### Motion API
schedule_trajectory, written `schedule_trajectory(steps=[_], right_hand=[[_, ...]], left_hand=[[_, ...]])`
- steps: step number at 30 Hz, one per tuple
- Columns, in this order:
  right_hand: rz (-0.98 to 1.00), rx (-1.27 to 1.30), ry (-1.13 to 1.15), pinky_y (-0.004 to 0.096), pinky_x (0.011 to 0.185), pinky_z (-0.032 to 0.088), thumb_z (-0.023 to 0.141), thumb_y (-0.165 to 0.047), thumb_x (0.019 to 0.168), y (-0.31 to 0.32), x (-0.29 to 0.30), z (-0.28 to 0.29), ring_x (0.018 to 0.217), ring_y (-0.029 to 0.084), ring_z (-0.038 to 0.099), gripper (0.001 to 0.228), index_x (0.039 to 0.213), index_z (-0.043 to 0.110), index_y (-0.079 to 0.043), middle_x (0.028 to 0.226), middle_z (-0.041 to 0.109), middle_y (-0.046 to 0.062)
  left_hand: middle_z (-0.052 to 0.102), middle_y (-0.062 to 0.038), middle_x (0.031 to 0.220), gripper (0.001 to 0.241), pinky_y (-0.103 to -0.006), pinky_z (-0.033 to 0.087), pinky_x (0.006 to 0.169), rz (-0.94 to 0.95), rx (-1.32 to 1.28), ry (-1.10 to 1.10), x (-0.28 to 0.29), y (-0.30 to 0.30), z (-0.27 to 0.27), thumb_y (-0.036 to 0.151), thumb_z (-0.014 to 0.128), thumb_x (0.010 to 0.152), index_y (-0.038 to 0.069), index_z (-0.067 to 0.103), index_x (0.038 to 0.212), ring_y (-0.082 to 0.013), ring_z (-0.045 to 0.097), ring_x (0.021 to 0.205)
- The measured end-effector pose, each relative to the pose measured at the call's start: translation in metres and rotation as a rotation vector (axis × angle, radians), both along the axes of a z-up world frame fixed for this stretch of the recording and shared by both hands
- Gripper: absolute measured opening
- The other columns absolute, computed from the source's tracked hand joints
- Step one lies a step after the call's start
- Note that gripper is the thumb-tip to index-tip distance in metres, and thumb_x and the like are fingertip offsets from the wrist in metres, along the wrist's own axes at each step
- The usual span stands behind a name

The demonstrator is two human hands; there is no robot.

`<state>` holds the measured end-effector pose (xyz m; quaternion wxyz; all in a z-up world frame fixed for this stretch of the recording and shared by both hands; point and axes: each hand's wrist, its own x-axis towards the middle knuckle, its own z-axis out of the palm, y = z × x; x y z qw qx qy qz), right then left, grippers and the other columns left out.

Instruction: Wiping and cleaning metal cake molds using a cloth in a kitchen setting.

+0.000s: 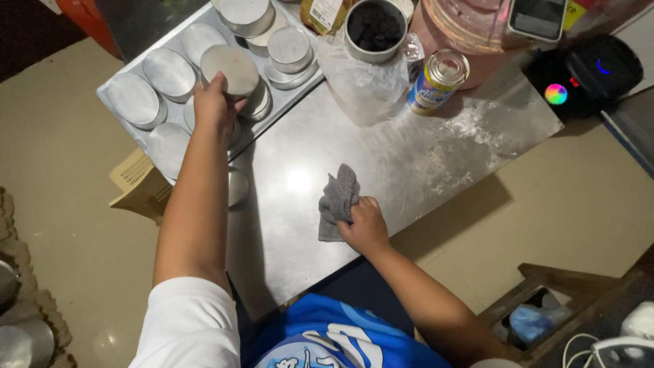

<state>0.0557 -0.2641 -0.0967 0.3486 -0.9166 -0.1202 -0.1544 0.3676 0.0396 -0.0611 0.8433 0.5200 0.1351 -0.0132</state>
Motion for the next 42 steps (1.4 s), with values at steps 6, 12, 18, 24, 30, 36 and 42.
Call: schedule_trajectory(steps=[6,12,18,24,30,36,42], right_hand=[[0.011,0.008,-0.009,0.05,0.093,0.046,0.076,-0.014,0.07,0.004,0.004,0.018,0.092,0.039,0.061,0.022,0.084,0.064,-0.003,0.089,0.064,0.018],[0.015,-0.029,0.008,0.049,0.098,0.045,0.077,-0.015,0.072,0.004,0.006,0.007,0.094,0.037,0.062,0.021,0.081,0.063,-0.003,0.09,0.065,0.017],[0.014,-0.04,0.012,0.049,0.1,0.044,0.077,-0.015,0.075,0.006,0.005,0.01,0.098,0.036,0.062,0.019,0.083,0.065,-0.003,0.094,0.066,0.016],[0.014,-0.051,-0.031,0.05,0.098,0.045,0.077,-0.015,0.073,0.005,0.006,0.01,0.097,0.038,0.062,0.022,0.085,0.064,-0.002,0.094,0.065,0.018],[-0.004,-0.085,-0.02,0.051,0.095,0.046,0.078,-0.015,0.072,0.003,0.009,0.0,0.097,0.041,0.06,0.024,0.08,0.062,-0.001,0.093,0.063,0.02],[0.006,-0.062,-0.052,0.051,0.095,0.046,0.077,-0.013,0.07,0.007,0.008,0.011,0.097,0.042,0.061,0.024,0.087,0.064,-0.001,0.096,0.065,0.019],[0.03,-0.04,-0.07,0.051,0.094,0.047,0.075,-0.01,0.076,0.009,0.005,0.01,0.097,0.042,0.062,0.021,0.093,0.066,-0.003,0.097,0.068,0.017]], left_hand=[[0.068,-0.023,0.118,0.074,-0.0364,0.054,0.052,0.19,0.312,0.136,0.015,-0.011,-0.004,0.023,0.07,0.093,0.009,0.029,0.152,-0.0262,0.066,0.067],[0.059,-0.027,0.139,0.078,-0.0425,0.05,0.1,0.393,1.085,-0.356,0.072,0.033,-0.108,0.023,0.095,0.094,0.002,0.041,0.146,-0.0353,0.061,0.124],[0.064,-0.017,0.134,0.074,-0.0368,0.053,0.103,0.267,0.765,-0.253,0.019,-0.011,-0.029,0.015,0.088,0.082,0.005,0.043,0.139,-0.0288,0.067,0.122],[0.061,-0.011,0.136,0.049,-0.0485,0.038,0.117,-0.157,1.383,-0.76,-0.099,-0.057,0.049,-0.006,0.07,0.082,0.012,0.063,0.127,-0.0321,0.053,0.138],[0.053,-0.01,0.147,0.032,-0.0655,0.021,0.117,-0.531,1.696,-0.833,-0.162,-0.067,0.001,0.006,0.071,0.085,0.015,0.064,0.115,-0.0318,0.037,0.15],[0.038,-0.017,0.162,0.062,-0.0647,0.017,0.119,-0.335,1.599,-0.775,-0.198,-0.052,0.081,0.014,0.072,0.085,0.018,0.057,0.144,-0.0374,0.026,0.153],[0.056,-0.017,0.139,0.069,-0.0618,0.025,0.112,-0.318,1.711,-0.248,-0.244,-0.011,0.051,0.027,0.075,0.083,0.002,0.048,0.142,-0.034,0.05,0.129]])
